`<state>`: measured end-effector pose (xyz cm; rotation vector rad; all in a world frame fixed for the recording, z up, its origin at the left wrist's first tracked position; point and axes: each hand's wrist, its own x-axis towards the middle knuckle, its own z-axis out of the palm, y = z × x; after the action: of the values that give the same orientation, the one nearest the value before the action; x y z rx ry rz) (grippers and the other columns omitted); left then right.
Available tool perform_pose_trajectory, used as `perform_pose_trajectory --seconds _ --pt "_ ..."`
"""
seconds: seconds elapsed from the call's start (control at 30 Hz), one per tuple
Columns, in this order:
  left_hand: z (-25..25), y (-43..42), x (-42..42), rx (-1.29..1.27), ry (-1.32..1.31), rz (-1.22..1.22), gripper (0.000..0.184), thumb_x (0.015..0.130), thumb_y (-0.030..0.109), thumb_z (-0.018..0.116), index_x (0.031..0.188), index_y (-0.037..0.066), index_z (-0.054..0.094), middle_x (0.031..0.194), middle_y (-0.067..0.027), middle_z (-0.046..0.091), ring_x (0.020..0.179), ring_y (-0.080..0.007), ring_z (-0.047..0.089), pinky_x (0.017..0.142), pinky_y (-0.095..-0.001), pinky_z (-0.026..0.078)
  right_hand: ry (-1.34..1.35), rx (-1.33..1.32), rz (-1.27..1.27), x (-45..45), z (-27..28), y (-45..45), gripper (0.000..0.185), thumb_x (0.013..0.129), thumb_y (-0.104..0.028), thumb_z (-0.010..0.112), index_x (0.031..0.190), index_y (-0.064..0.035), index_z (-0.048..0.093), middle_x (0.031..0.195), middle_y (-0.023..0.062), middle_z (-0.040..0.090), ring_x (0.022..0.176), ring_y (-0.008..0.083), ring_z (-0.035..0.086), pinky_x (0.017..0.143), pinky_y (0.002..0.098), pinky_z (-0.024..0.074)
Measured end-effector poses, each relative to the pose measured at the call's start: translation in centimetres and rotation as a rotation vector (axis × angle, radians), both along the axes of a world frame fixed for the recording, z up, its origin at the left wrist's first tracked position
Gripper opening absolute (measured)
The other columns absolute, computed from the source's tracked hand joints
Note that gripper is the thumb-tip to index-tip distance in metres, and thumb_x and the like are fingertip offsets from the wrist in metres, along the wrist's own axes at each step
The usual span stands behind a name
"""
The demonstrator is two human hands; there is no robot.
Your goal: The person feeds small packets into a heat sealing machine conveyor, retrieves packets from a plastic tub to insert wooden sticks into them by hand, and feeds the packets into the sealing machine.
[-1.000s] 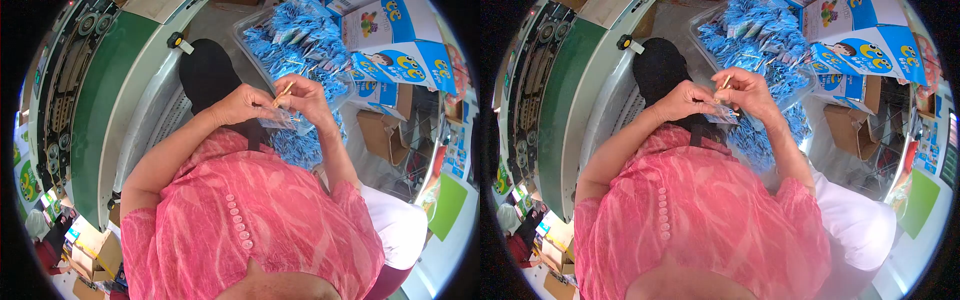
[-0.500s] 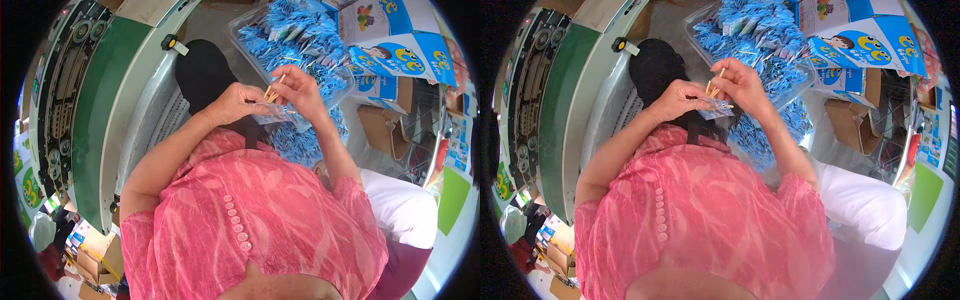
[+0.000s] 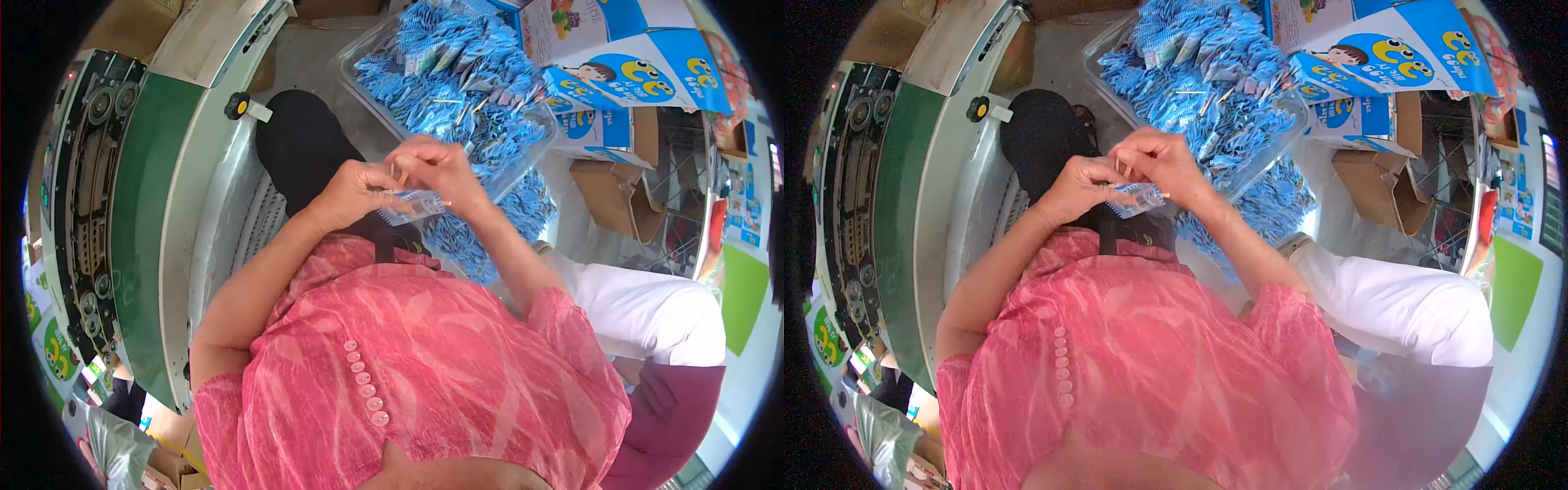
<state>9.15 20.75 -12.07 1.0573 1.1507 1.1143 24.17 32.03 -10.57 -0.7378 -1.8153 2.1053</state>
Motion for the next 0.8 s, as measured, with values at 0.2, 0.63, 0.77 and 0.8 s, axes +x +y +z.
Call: perform_pose_trajectory --seconds 0.2,0.63,0.77,0.8 --pt "-0.6 -0.6 -0.5 -0.083 -0.142 0.06 0.014 0.076 0.002 0.07 0.09 -0.003 0.069 0.083 -0.0066 0.068 0.075 -0.0115 0.064 0.071 -0.0246 0.051 0.133 -0.19 -0.026 -0.1 0.7 0.4 0.02 0.083 -0.002 0.063 0.103 -0.0003 0.063 0.091 0.0013 0.059 0.072 0.0067 0.057 0.065 0.0196 0.0465" --pt "0.0 -1.6 -0.9 -0.13 -0.142 -0.018 0.014 0.077 0.002 0.07 0.09 -0.001 0.069 0.083 -0.0043 0.067 0.079 -0.0104 0.062 0.075 -0.0247 0.05 -0.045 -0.082 0.106 0.2 1.2 -0.3 0.009 0.08 0.001 0.067 0.088 -0.0005 0.065 0.079 -0.0006 0.064 0.072 0.0046 0.058 0.063 0.0193 0.0459" --pt "0.5 -2.0 -1.1 -0.176 -0.147 0.017 0.016 0.079 0.005 0.069 0.094 -0.001 0.069 0.088 -0.005 0.068 0.081 -0.0107 0.062 0.075 -0.025 0.05 -0.058 0.066 0.017 0.1 1.0 -0.8 0.005 0.08 0.002 0.065 0.085 -0.0003 0.066 0.08 0.0004 0.065 0.071 0.0039 0.057 0.062 0.0193 0.0457" --pt "0.4 -2.1 -1.1 -0.194 -0.196 0.032 0.017 0.08 0.007 0.069 0.095 -0.002 0.068 0.089 -0.0053 0.068 0.082 -0.0109 0.062 0.076 -0.0251 0.05 -0.058 0.099 -0.027 0.0 0.9 -0.9 0.004 0.081 0.002 0.065 0.084 -0.0002 0.066 0.08 0.0006 0.065 0.07 0.0037 0.057 0.062 0.0194 0.0456"
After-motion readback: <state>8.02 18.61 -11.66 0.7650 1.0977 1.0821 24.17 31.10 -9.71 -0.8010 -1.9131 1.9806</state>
